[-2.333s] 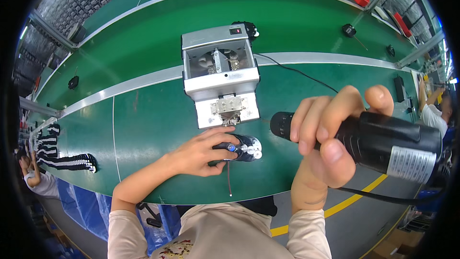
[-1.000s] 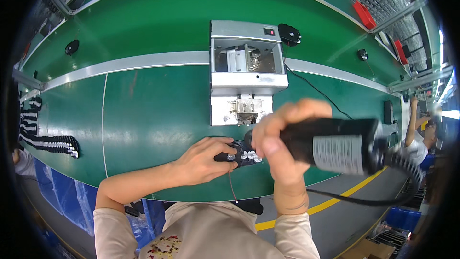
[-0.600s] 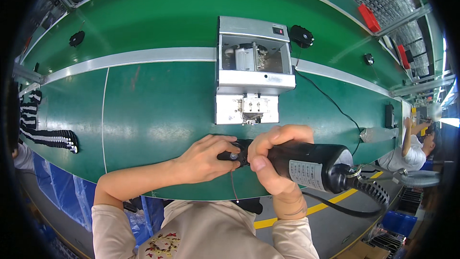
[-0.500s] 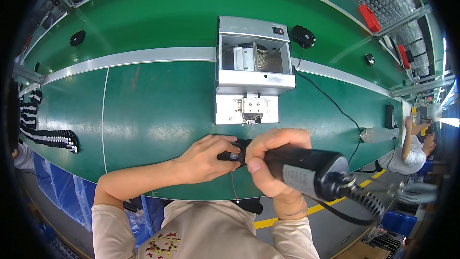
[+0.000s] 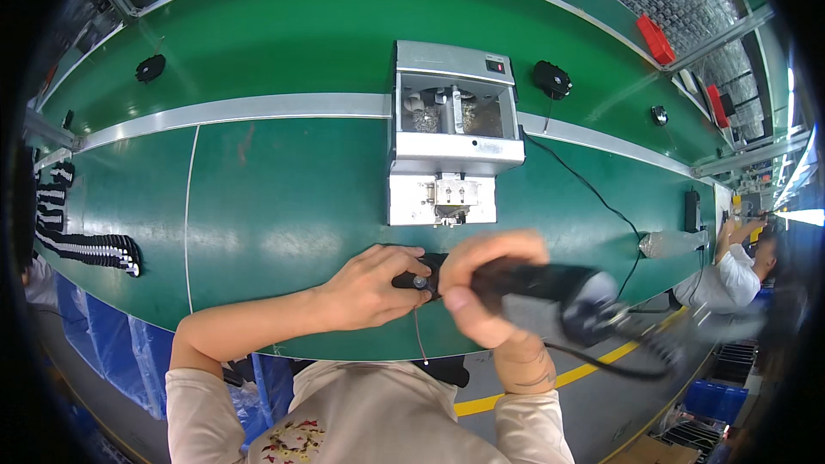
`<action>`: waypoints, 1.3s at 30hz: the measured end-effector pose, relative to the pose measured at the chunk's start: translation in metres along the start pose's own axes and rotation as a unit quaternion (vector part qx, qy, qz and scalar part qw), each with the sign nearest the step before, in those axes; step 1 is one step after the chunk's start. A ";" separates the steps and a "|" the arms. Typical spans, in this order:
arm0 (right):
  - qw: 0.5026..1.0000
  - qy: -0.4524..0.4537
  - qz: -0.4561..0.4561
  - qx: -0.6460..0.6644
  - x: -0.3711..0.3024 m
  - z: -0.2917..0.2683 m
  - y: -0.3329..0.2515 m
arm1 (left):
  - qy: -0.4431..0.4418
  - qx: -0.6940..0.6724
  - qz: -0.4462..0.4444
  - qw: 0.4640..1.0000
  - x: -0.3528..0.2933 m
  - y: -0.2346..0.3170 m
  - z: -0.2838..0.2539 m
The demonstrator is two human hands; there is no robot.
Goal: Manually assemble fan components and use a power screwdriver to secure them at a factory workstation.
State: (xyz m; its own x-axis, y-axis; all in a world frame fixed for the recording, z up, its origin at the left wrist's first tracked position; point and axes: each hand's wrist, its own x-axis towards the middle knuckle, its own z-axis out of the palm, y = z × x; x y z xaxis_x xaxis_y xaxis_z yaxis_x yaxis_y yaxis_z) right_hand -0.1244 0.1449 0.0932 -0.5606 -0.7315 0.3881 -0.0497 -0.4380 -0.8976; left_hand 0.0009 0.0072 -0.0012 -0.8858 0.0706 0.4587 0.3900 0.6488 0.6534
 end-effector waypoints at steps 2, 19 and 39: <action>0.995 0.042 -0.074 0.052 0.017 0.004 -0.004 | 0.010 0.007 -0.002 1.000 0.000 -0.002 0.002; 0.988 0.077 -0.135 -0.001 0.055 0.002 -0.002 | 0.013 0.012 0.008 1.000 -0.003 -0.002 0.004; 0.996 0.057 -0.058 -0.027 -0.028 0.015 -0.002 | 0.022 0.003 -0.002 1.000 -0.001 -0.002 0.003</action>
State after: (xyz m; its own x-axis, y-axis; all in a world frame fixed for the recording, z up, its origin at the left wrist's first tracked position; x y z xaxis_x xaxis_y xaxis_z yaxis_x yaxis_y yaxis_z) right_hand -0.0960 0.1580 0.0873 -0.6385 -0.6117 0.4671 -0.1626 -0.4859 -0.8587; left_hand 0.0001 0.0078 -0.0043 -0.8749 0.0347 0.4830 0.3853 0.6540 0.6510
